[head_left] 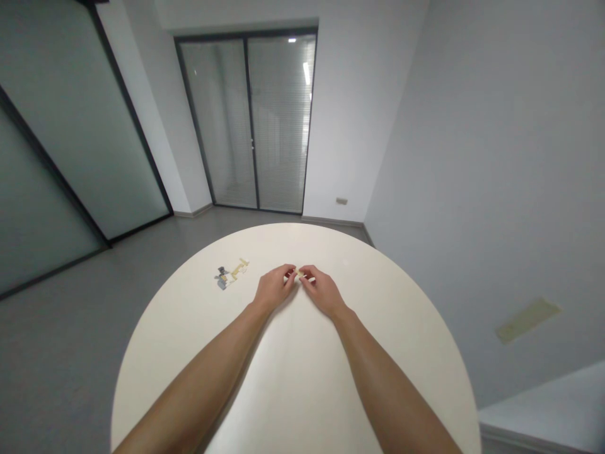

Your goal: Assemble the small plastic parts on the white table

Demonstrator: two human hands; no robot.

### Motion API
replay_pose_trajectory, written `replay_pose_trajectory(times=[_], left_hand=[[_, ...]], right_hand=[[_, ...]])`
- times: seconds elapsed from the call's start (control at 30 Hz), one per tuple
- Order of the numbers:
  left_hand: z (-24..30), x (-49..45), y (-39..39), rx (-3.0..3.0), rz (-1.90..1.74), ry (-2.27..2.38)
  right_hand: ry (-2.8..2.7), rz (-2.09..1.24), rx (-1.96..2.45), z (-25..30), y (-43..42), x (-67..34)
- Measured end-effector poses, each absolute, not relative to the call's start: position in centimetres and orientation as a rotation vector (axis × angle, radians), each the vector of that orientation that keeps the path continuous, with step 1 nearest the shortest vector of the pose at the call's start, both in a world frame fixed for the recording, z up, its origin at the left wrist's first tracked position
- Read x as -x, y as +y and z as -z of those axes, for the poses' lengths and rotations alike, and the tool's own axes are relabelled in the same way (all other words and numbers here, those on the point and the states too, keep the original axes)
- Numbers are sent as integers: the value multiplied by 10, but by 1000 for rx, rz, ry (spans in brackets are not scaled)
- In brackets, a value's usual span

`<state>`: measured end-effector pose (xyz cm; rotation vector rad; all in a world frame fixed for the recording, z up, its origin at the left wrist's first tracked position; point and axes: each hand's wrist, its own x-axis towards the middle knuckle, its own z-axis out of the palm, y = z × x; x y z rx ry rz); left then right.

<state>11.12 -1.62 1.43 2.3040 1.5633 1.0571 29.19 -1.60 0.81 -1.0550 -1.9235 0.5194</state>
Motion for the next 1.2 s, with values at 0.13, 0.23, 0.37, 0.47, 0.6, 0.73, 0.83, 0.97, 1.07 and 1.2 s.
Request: replay_pose_trajectory(times=[0.13,0.23,0.37,0.47,0.6,0.73,0.83,0.97,1.07,1.2], left_hand=[[-13,-111,-15,-2307,-1065,1562],[-13,-111,-16,-2308,-1070,1559],[-13,-111,-16,-2309,-1071,1558],[-14,-111,-17,-2312,-1070,1555],[-13,-111,-16,-2312,-1086,1539],[-13,-112,-16,-2316,-1096,1515],[-13,-112,-17,-2314,-1107,1507],[-13,-112,-17,-2302,-1114,1505],[-13,-112,-16,-2298,-1123,1482],[-12,-111,-15,-2281,-1124,1454]], right_hand=[[-1934,-516,1057,-9,-17,-292],[-1936,-519,1061,-9,-17,-293],[-1943,-519,1059,-10,-18,-293],[-1941,-522,1064,-11,-19,-293],[-1941,-524,1065,-11,-20,-292],[-1937,-515,1072,-8,-18,-292],[-1928,-511,1094,-7,-16,-292],[-1915,-520,1109,-7,-17,-292],[-1916,-536,1111,-8,-17,-292],[-1929,-536,1106,-7,-16,-292]])
